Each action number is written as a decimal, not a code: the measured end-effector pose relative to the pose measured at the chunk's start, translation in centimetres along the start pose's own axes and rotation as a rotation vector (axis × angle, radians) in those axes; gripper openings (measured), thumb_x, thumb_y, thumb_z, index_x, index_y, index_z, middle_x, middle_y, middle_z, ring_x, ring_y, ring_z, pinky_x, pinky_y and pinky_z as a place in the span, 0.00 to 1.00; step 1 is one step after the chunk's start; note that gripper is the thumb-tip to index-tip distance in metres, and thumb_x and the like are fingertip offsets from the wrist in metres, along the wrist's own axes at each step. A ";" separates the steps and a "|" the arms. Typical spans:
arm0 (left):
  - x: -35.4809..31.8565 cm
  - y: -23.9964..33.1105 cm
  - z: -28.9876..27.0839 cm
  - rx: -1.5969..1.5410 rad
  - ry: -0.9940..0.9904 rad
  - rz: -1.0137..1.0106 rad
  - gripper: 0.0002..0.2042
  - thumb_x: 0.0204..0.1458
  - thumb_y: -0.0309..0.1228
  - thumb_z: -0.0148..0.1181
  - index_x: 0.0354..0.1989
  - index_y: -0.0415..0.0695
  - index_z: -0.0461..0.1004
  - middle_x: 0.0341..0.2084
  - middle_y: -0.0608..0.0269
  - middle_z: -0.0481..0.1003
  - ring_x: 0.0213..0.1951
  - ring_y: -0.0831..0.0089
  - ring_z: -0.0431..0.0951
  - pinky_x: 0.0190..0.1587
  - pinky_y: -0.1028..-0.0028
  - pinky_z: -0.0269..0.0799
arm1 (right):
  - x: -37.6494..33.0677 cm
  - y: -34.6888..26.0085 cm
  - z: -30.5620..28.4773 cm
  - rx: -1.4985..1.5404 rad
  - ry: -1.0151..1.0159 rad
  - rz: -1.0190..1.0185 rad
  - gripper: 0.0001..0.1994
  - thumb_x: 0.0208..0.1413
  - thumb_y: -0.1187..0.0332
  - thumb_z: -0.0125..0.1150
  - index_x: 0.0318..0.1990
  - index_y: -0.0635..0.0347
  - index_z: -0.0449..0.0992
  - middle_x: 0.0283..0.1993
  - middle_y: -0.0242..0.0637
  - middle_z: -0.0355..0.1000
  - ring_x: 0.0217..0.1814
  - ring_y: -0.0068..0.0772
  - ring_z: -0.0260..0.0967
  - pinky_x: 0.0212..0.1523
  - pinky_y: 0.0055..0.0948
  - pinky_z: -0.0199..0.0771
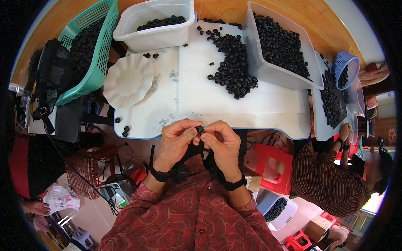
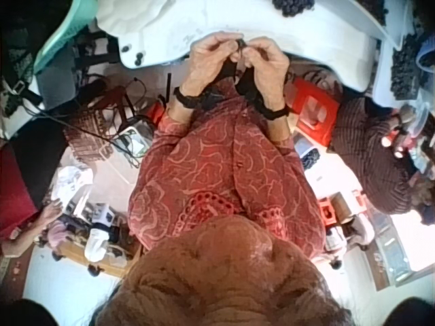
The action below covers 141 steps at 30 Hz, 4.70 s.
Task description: Sorting and inspecting small black parts at a manufacturing workstation.
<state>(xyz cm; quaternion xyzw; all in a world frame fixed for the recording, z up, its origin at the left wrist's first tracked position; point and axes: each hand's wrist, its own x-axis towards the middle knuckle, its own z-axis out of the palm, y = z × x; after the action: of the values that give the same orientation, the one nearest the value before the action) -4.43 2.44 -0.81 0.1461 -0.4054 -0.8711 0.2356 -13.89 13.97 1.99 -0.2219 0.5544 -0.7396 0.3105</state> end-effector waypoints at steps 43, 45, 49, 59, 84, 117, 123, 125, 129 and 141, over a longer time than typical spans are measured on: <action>0.6 1.9 -1.6 0.086 -0.114 -0.161 0.11 0.58 0.24 0.59 0.48 0.39 0.71 0.30 0.67 0.77 0.28 0.84 0.75 0.29 0.84 0.72 | 0.5 -0.7 0.0 -0.609 -0.222 -0.289 0.14 0.57 0.72 0.61 0.51 0.63 0.75 0.32 0.34 0.66 0.31 0.25 0.64 0.32 0.23 0.65; 0.5 1.3 -1.5 0.040 -0.123 -0.117 0.13 0.57 0.23 0.60 0.50 0.38 0.71 0.31 0.67 0.76 0.28 0.84 0.74 0.30 0.83 0.73 | 0.4 -0.6 0.2 -0.656 -0.205 -0.313 0.13 0.58 0.71 0.61 0.50 0.63 0.74 0.32 0.34 0.66 0.31 0.26 0.65 0.33 0.24 0.66; -0.2 1.9 -1.2 0.025 -0.226 -0.057 0.23 0.51 0.19 0.64 0.57 0.38 0.70 0.35 0.67 0.74 0.34 0.83 0.73 0.37 0.82 0.74 | 0.3 -0.1 -0.1 -0.589 -0.174 -0.277 0.12 0.58 0.70 0.61 0.48 0.63 0.73 0.33 0.35 0.67 0.31 0.27 0.65 0.33 0.25 0.66; -0.2 1.5 -0.3 0.196 -0.217 0.077 0.34 0.38 0.21 0.74 0.59 0.36 0.69 0.52 0.56 0.74 0.50 0.74 0.72 0.54 0.75 0.69 | -0.2 0.1 0.8 -0.529 -0.170 -0.294 0.11 0.59 0.76 0.59 0.49 0.67 0.72 0.40 0.41 0.75 0.36 0.25 0.73 0.36 0.21 0.73; -0.3 2.7 -0.6 0.325 -0.347 0.195 0.22 0.54 0.21 0.59 0.59 0.40 0.70 0.54 0.47 0.73 0.43 0.70 0.77 0.42 0.74 0.76 | -1.2 -0.7 0.7 -0.097 -0.212 -0.163 0.14 0.58 0.77 0.60 0.52 0.70 0.72 0.43 0.39 0.73 0.32 0.21 0.72 0.32 0.18 0.73; -1.0 2.2 0.1 0.322 -0.178 0.160 0.16 0.61 0.24 0.53 0.57 0.36 0.71 0.51 0.52 0.74 0.41 0.76 0.75 0.43 0.78 0.73 | -0.5 -1.3 0.7 -0.212 -0.250 -0.091 0.17 0.58 0.76 0.61 0.55 0.67 0.72 0.37 0.34 0.71 0.29 0.19 0.71 0.29 0.17 0.72; -1.1 2.3 0.2 0.331 -0.201 0.137 0.17 0.60 0.23 0.53 0.59 0.37 0.70 0.50 0.56 0.73 0.36 0.77 0.75 0.40 0.79 0.72 | -0.5 -1.1 0.2 -0.212 -0.227 -0.089 0.15 0.56 0.77 0.62 0.52 0.67 0.74 0.33 0.33 0.72 0.26 0.18 0.70 0.26 0.16 0.71; -1.1 2.2 0.1 0.273 -0.251 0.112 0.21 0.59 0.24 0.55 0.61 0.36 0.66 0.55 0.51 0.71 0.43 0.74 0.75 0.46 0.76 0.73 | -0.6 -1.3 0.3 -0.239 -0.208 -0.139 0.14 0.56 0.78 0.62 0.50 0.68 0.74 0.32 0.33 0.72 0.26 0.18 0.70 0.26 0.16 0.70; -1.0 2.3 0.7 0.217 -0.317 0.196 0.31 0.52 0.21 0.63 0.66 0.38 0.61 0.59 0.50 0.68 0.50 0.70 0.73 0.52 0.74 0.71 | -0.7 -1.8 0.6 -0.272 -0.149 -0.151 0.14 0.54 0.78 0.64 0.48 0.68 0.75 0.32 0.32 0.72 0.26 0.17 0.68 0.26 0.16 0.68; -0.7 1.7 0.6 0.295 -0.214 0.241 0.29 0.42 0.24 0.72 0.57 0.40 0.73 0.44 0.64 0.74 0.36 0.83 0.71 0.36 0.84 0.68 | -0.5 -0.8 0.9 -0.403 -0.123 -0.339 0.12 0.52 0.81 0.63 0.45 0.68 0.75 0.31 0.32 0.72 0.28 0.16 0.66 0.27 0.16 0.66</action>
<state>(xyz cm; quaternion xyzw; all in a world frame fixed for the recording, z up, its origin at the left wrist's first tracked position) -3.61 2.23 0.88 0.0361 -0.5658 -0.7784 0.2695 -13.09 13.89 3.00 -0.4134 0.6253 -0.6409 0.1652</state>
